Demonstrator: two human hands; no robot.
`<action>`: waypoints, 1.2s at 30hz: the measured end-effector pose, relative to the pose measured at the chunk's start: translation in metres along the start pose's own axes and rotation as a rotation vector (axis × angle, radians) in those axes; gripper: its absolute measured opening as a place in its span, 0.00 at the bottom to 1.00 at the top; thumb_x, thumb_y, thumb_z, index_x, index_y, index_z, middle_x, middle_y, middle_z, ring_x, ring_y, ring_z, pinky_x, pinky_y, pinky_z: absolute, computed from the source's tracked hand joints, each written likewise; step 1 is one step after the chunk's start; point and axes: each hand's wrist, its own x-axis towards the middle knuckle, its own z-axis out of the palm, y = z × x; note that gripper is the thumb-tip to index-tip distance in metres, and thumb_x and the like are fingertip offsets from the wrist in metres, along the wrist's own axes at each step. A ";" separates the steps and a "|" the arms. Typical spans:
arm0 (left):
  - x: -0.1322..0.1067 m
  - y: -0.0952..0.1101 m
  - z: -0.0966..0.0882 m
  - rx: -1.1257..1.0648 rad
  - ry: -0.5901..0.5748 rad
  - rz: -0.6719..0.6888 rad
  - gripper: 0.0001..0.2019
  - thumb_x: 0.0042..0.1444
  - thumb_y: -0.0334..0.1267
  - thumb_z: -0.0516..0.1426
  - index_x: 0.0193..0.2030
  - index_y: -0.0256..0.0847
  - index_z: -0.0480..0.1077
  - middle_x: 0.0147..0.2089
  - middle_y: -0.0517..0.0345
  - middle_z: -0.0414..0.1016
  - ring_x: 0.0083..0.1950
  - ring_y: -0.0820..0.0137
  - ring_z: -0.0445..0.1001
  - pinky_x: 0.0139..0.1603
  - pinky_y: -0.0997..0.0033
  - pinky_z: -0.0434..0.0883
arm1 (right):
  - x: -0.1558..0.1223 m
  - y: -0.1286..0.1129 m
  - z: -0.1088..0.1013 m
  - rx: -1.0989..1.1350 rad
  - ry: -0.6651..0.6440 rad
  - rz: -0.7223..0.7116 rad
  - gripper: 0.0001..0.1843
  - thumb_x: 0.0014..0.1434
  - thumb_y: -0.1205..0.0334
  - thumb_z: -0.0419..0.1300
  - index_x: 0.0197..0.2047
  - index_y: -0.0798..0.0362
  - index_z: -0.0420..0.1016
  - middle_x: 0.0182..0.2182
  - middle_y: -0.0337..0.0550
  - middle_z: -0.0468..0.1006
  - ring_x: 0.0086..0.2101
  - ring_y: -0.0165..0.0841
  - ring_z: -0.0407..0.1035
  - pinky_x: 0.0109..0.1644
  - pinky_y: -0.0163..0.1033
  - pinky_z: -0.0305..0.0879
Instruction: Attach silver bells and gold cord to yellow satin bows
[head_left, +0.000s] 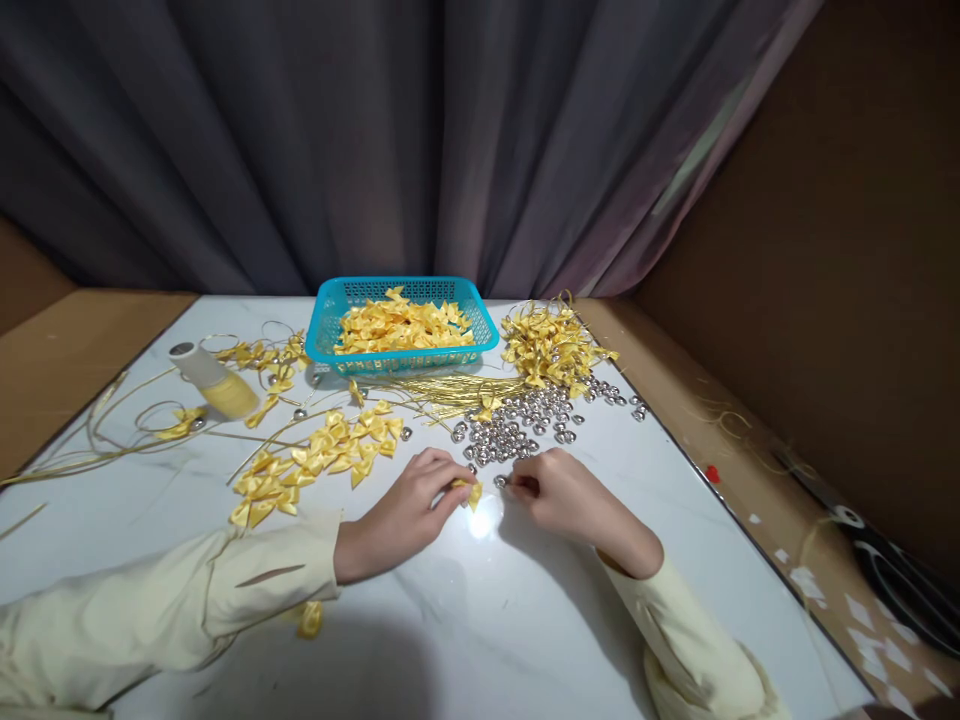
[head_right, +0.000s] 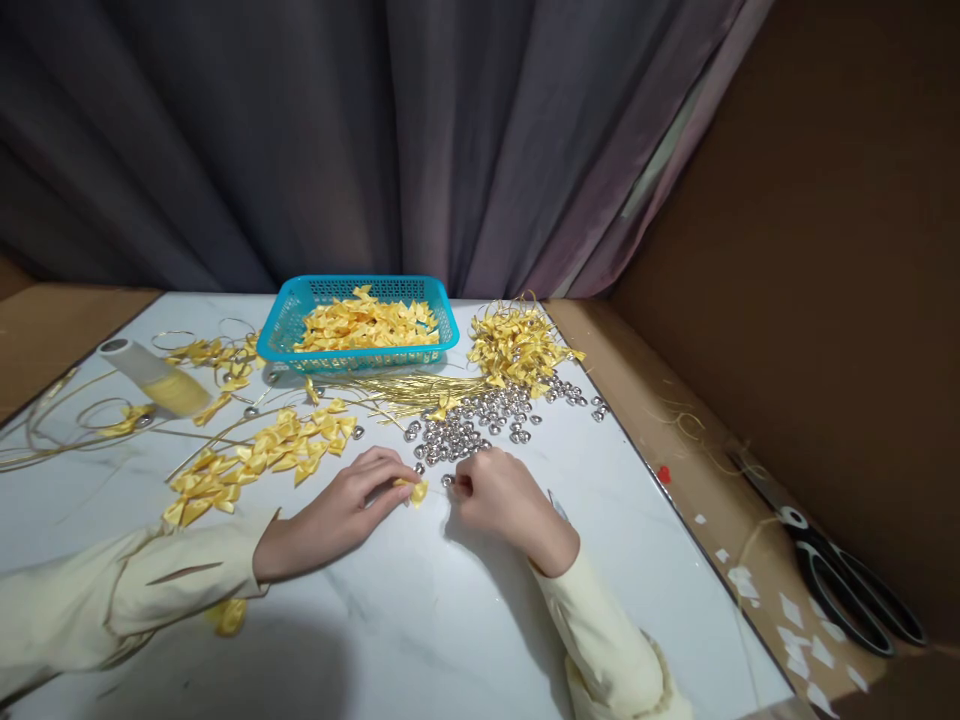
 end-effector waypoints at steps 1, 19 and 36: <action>0.000 0.000 0.000 -0.006 -0.007 -0.007 0.09 0.62 0.36 0.50 0.41 0.39 0.71 0.41 0.51 0.69 0.49 0.63 0.66 0.53 0.61 0.64 | 0.000 -0.001 0.000 0.002 0.004 -0.021 0.11 0.46 0.75 0.55 0.16 0.55 0.66 0.16 0.36 0.64 0.20 0.26 0.55 0.26 0.34 0.46; 0.001 0.000 0.002 -0.094 0.049 -0.132 0.05 0.58 0.36 0.53 0.38 0.40 0.69 0.43 0.54 0.69 0.46 0.67 0.71 0.50 0.66 0.68 | 0.011 -0.006 0.016 0.372 0.175 -0.238 0.15 0.46 0.78 0.53 0.18 0.53 0.54 0.25 0.39 0.68 0.24 0.27 0.60 0.29 0.34 0.53; 0.003 0.006 -0.002 -0.200 0.051 -0.169 0.07 0.56 0.40 0.56 0.34 0.40 0.73 0.39 0.56 0.74 0.41 0.68 0.74 0.45 0.67 0.70 | 0.011 0.009 -0.006 1.221 0.104 0.113 0.15 0.38 0.65 0.70 0.32 0.53 0.72 0.25 0.34 0.73 0.20 0.26 0.66 0.25 0.35 0.62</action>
